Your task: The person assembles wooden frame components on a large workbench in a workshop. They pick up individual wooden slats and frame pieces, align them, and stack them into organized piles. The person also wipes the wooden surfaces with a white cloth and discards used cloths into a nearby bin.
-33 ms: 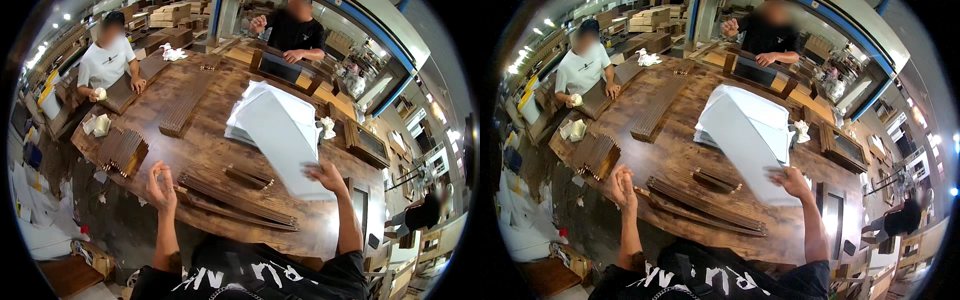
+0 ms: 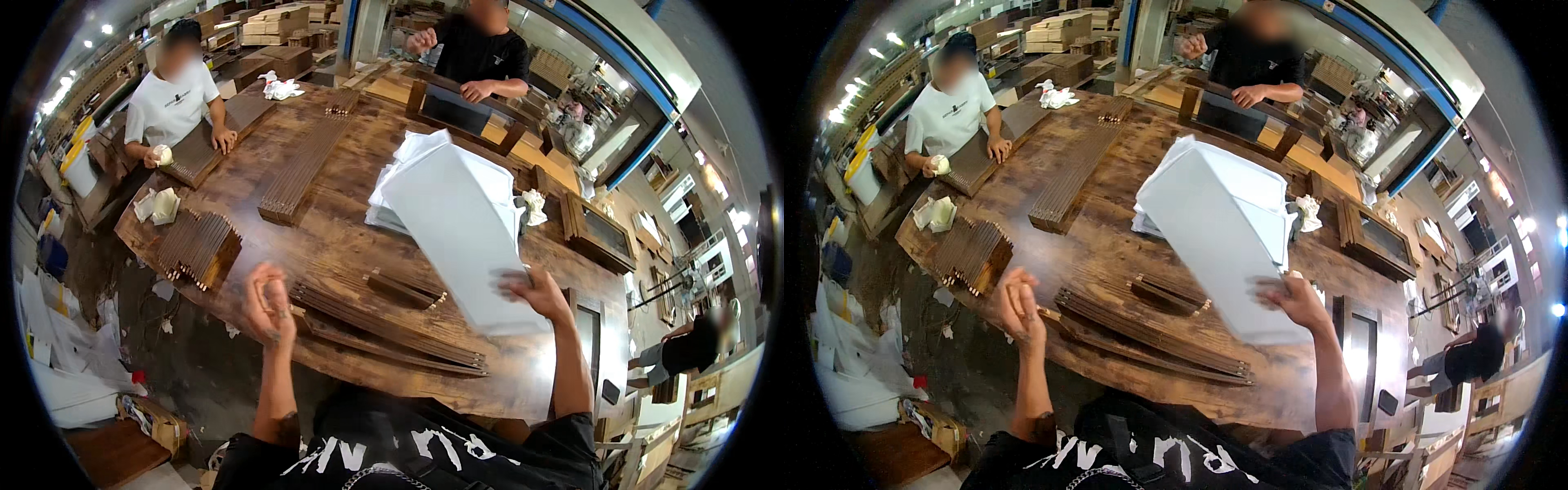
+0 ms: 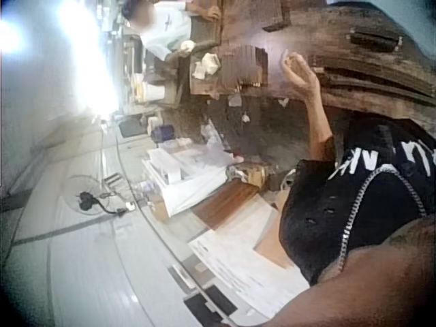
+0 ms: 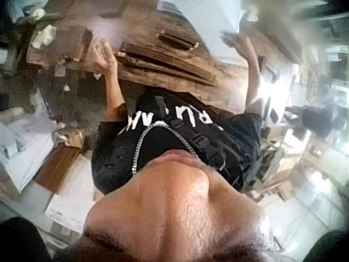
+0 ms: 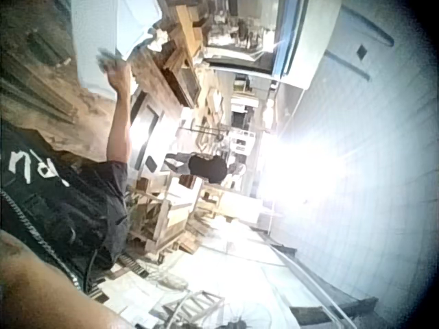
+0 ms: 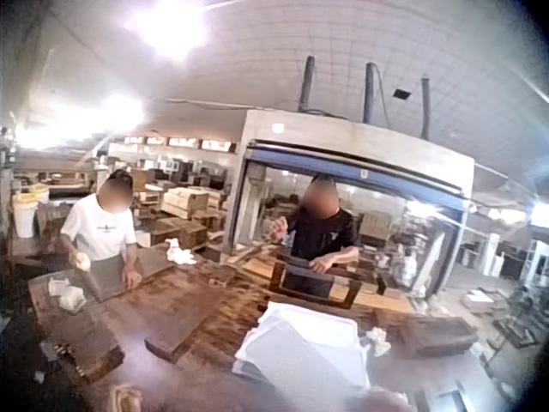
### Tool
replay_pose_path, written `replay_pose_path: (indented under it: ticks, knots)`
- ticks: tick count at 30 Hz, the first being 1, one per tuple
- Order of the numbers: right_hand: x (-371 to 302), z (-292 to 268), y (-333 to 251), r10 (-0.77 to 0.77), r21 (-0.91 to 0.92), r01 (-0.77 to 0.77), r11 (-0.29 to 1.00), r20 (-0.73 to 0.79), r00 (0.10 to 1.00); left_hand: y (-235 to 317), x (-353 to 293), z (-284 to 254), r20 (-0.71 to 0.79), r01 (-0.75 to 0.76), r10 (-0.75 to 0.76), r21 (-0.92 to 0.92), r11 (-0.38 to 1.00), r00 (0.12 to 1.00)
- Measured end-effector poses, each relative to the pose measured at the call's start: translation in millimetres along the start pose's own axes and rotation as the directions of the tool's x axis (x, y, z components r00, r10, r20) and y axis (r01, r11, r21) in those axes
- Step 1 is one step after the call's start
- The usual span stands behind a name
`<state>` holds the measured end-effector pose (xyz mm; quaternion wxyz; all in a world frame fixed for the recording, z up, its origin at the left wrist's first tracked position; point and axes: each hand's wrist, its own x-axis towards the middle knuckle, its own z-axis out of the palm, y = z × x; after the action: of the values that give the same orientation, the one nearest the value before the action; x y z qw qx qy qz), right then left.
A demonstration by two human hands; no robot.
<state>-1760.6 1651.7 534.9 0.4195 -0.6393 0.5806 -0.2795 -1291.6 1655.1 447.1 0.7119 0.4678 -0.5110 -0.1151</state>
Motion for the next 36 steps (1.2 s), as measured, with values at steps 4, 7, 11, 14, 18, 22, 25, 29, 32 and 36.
replay_pose_path:
  ticks: [4,7,11,14,18,22,25,29,32,36]
  knots:
    - [-59,-2,-8,0.102,0.241,-0.085,0.967,-0.057,0.993,33,-27,87,0.322,0.324,-0.188,-0.448,0.833,0.928]
    - [-86,20,13,0.168,0.356,-0.094,0.93,-0.183,0.969,47,-60,133,0.805,0.818,-0.404,-0.165,0.551,0.435]
    - [-100,66,25,0.111,0.502,0.041,0.864,-0.27,0.956,54,-89,152,0.956,0.963,-0.113,-0.269,0.023,0.27]
    - [-110,86,34,0.124,0.561,0.079,0.824,-0.314,0.941,70,-76,148,0.961,0.96,-0.144,-0.209,0.185,0.237]
    - [-122,103,34,0.135,0.39,0.044,0.92,-0.418,0.898,68,-87,156,0.966,0.976,-0.226,-0.076,0.204,0.122]
    - [-126,130,34,-0.117,-0.181,-0.014,0.983,-0.69,0.714,79,-96,161,0.943,0.988,-0.31,-0.079,0.132,0.117]
    - [-138,155,-5,-0.235,-0.478,-0.144,0.867,-0.646,0.726,97,-103,160,0.919,0.962,-0.364,-0.051,0.269,0.151]
    - [-150,201,-34,-0.23,-0.451,-0.19,0.872,-0.72,0.654,116,-131,168,0.913,0.919,-0.357,-0.045,0.392,0.197]
    - [-162,210,-20,-0.269,-0.491,-0.235,0.839,-0.749,0.605,138,-137,169,0.935,0.945,-0.344,0.029,0.325,0.09]
    - [-177,203,-22,-0.333,-0.474,-0.17,0.864,-0.791,0.513,140,-176,175,0.964,0.987,-0.216,-0.138,0.083,0.153]
